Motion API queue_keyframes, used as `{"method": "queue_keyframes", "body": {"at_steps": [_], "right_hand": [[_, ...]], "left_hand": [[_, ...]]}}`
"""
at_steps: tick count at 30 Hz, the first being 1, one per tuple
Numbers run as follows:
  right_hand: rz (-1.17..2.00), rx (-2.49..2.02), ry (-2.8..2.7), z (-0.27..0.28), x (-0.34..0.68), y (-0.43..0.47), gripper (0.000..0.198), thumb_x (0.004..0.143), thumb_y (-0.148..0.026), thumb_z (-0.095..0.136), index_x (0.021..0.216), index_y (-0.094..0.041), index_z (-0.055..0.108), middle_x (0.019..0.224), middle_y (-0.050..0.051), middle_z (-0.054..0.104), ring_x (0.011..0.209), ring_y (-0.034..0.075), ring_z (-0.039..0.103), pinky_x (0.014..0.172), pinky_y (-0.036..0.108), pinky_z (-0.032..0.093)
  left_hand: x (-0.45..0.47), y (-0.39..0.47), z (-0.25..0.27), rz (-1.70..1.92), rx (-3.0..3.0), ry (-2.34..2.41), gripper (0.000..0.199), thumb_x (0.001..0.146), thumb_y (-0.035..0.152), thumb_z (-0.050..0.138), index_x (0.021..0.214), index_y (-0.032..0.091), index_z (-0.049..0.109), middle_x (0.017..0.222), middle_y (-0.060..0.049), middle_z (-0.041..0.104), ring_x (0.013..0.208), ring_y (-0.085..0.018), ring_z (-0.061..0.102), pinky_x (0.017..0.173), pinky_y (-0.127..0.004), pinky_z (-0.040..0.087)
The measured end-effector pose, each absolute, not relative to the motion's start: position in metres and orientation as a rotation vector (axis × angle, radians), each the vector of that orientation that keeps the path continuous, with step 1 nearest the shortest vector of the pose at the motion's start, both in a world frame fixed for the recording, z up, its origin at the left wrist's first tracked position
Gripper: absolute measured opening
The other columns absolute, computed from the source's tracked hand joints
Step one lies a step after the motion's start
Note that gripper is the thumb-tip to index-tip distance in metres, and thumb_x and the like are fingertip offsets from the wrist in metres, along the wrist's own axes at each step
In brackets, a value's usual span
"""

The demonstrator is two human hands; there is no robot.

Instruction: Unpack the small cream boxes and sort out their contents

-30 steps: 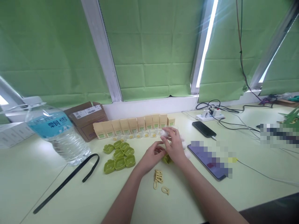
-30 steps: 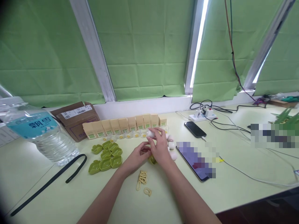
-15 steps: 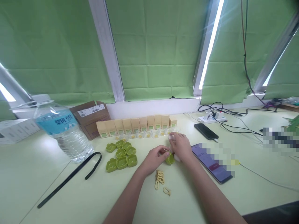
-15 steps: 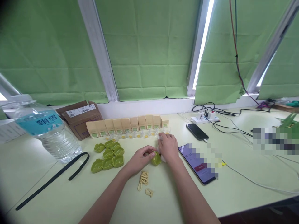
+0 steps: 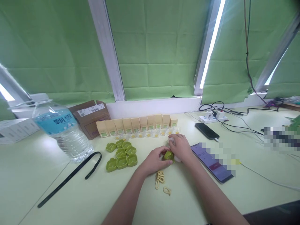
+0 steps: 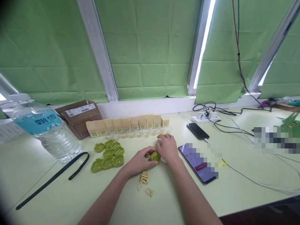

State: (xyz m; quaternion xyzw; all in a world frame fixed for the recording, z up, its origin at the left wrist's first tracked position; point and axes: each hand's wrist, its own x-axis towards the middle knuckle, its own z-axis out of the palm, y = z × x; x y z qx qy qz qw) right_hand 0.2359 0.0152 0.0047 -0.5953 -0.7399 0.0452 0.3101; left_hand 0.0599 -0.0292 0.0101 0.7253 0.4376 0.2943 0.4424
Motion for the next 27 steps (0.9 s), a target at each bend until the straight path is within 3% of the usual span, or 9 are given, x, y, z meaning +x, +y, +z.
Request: {"method": "queue_keyframes", "body": {"at_steps": [7, 13, 17, 21, 27], "right_hand": [[0.164, -1.251, -1.814, 0.005, 0.233, 0.014, 0.024, 0.090, -0.018, 0.050, 0.105, -0.020, 0.068, 0.111, 0.009, 0.069, 0.114, 0.028, 0.055, 0.100, 0.044, 0.045], [0.331, -1.001, -1.833, 0.013, 0.225, 0.003, 0.018, 0.097, -0.027, 0.049, 0.106, -0.023, 0.064, 0.107, 0.007, 0.069, 0.106, 0.023, 0.062, 0.094, 0.041, 0.049], [0.437, -0.848, -1.956, 0.015, 0.215, -0.004, 0.023, 0.096, -0.036, 0.058, 0.116, -0.025, 0.060, 0.118, 0.006, 0.067, 0.111, 0.022, 0.061, 0.095, 0.039, 0.051], [0.393, -0.778, -1.990, 0.013, 0.210, -0.006, 0.017, 0.093, -0.033, 0.064, 0.107, -0.026, 0.062, 0.123, 0.007, 0.064, 0.121, 0.023, 0.058, 0.101, 0.041, 0.050], [0.377, -0.855, -1.779, 0.004, 0.213, 0.006, 0.013, 0.094, -0.035, 0.062, 0.099, -0.023, 0.063, 0.114, 0.010, 0.065, 0.101, 0.023, 0.065, 0.083, 0.039, 0.060]], "left_hand": [[0.058, -0.020, 0.003, 0.915, 1.589, 1.032, 0.046, 0.077, 0.044, 0.075, 0.116, 0.021, 0.068, 0.099, -0.006, 0.066, 0.083, -0.018, 0.057, 0.077, -0.031, 0.045], [0.053, -0.010, 0.005, 1.190, 1.209, 0.976, 0.051, 0.077, 0.053, 0.076, 0.113, 0.018, 0.068, 0.102, -0.009, 0.066, 0.092, -0.019, 0.060, 0.081, -0.030, 0.048], [0.050, -0.008, 0.005, 1.330, 1.027, 0.828, 0.048, 0.080, 0.056, 0.072, 0.108, 0.016, 0.070, 0.097, -0.007, 0.065, 0.083, -0.014, 0.058, 0.077, -0.027, 0.047], [0.049, -0.007, 0.002, 1.375, 0.983, 0.765, 0.043, 0.081, 0.056, 0.071, 0.100, 0.017, 0.070, 0.090, -0.004, 0.064, 0.072, -0.010, 0.054, 0.067, -0.023, 0.044], [0.049, -0.002, -0.001, 1.465, 1.023, 0.864, 0.047, 0.075, 0.048, 0.080, 0.110, 0.020, 0.067, 0.085, -0.002, 0.065, 0.067, -0.010, 0.058, 0.064, -0.023, 0.043]]}}
